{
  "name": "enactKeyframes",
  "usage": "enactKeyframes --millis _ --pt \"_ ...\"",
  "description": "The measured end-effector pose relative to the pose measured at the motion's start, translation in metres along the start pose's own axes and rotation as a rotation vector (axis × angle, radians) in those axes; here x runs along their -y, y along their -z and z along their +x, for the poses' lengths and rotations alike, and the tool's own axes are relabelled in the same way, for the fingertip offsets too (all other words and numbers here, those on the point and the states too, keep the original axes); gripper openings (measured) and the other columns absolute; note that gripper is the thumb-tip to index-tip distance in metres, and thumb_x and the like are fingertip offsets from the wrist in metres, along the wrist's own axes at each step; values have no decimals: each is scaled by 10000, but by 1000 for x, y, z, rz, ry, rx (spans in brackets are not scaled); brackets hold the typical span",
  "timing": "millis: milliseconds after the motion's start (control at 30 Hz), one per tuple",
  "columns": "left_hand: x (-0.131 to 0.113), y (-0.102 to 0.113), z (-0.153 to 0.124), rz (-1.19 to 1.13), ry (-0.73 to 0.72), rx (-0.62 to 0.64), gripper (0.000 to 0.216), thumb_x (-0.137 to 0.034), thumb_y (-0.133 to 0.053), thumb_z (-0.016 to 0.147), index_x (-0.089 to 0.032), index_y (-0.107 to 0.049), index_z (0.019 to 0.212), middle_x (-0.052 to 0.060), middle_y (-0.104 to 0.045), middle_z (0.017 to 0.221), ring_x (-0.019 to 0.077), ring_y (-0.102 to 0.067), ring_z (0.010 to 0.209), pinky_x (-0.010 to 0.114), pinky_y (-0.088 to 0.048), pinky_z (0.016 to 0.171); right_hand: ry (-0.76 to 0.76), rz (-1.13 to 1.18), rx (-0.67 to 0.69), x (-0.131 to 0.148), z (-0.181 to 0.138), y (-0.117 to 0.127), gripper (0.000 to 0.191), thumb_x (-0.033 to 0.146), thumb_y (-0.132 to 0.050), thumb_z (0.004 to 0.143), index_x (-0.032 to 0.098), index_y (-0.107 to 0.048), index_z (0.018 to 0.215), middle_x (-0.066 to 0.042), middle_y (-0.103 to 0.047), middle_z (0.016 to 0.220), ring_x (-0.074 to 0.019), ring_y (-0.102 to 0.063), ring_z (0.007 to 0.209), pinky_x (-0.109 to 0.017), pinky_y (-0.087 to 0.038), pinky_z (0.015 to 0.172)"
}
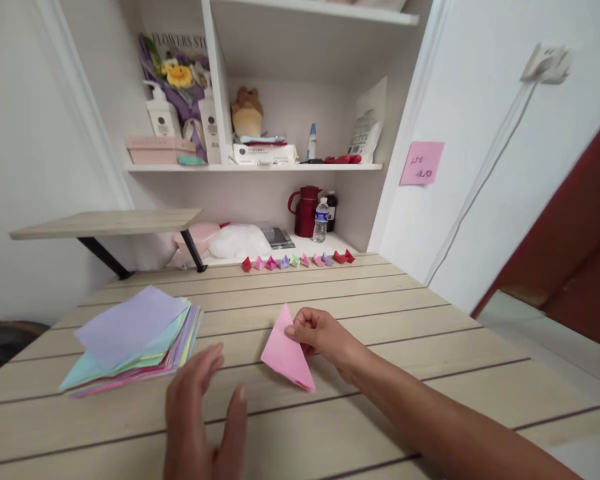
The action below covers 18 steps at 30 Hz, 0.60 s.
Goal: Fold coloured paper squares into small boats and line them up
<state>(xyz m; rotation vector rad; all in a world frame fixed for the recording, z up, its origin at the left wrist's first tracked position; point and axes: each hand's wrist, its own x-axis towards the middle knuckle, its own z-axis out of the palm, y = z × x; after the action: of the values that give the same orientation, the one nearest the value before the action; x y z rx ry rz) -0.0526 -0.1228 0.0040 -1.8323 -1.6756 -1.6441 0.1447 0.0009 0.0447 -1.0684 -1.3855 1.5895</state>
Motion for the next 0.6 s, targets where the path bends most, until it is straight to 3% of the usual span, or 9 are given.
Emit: enactKeyframes --millis 67,133,167,267,433,500,600 --pt "-1 -15 37 -251 346 72 526 -400 -679 812 -263 -551 1303 114 -530 1380 266 -579 1202 450 -513 980 34 62 -25 8 9 1 424 457 -829 649 194 -497 665 49 -556 572 -101 -479 534 -232 -354 537" --pt "-4 -38 63 -635 789 253 599 -408 -780 724 -253 -577 1266 122 -486 1437 280 -519 1283 451 -451 1038 54 137 -47 10 13 2 469 505 -832 627 197 -480 670 47 -565 580 -100 -486 533 -238 -377 549" --pt "-5 -51 71 -714 860 314 580 -447 -777 722 -223 -601 1228 145 -552 1373 280 -591 1193 446 -485 985 59 176 -55 9 15 2 488 522 -832 619 199 -471 671 47 -567 582 -98 -484 528 -238 -382 550" --pt "-4 -81 79 -875 968 440 531 -519 -744 745 -171 -651 1135 140 -721 1057 241 -709 910 416 -548 842 48 290 -73 0 16 3 525 553 -831 604 205 -444 674 48 -573 592 -95 -488 522 -237 -391 552" --pt "4 -93 73 -988 1055 444 351 -389 -858 662 -149 -691 857 51 -727 801 129 -670 734 245 -540 728 51 406 -86 -9 14 6 510 520 -851 601 203 -462 693 44 -588 607 -96 -503 532 -236 -397 564" --pt "5 -92 72 -1013 1056 445 333 -404 -845 682 -143 -695 824 46 -726 792 117 -656 722 225 -530 703 61 425 -88 -8 14 6 498 504 -859 604 200 -476 696 44 -591 604 -93 -497 530 -230 -387 560" --pt "3 -91 72 -1053 1036 473 447 -472 -824 692 -130 -718 959 87 -754 931 154 -682 807 263 -543 747 77 443 -93 -8 13 5 484 489 -866 606 198 -489 697 45 -591 602 -92 -488 524 -229 -376 552"
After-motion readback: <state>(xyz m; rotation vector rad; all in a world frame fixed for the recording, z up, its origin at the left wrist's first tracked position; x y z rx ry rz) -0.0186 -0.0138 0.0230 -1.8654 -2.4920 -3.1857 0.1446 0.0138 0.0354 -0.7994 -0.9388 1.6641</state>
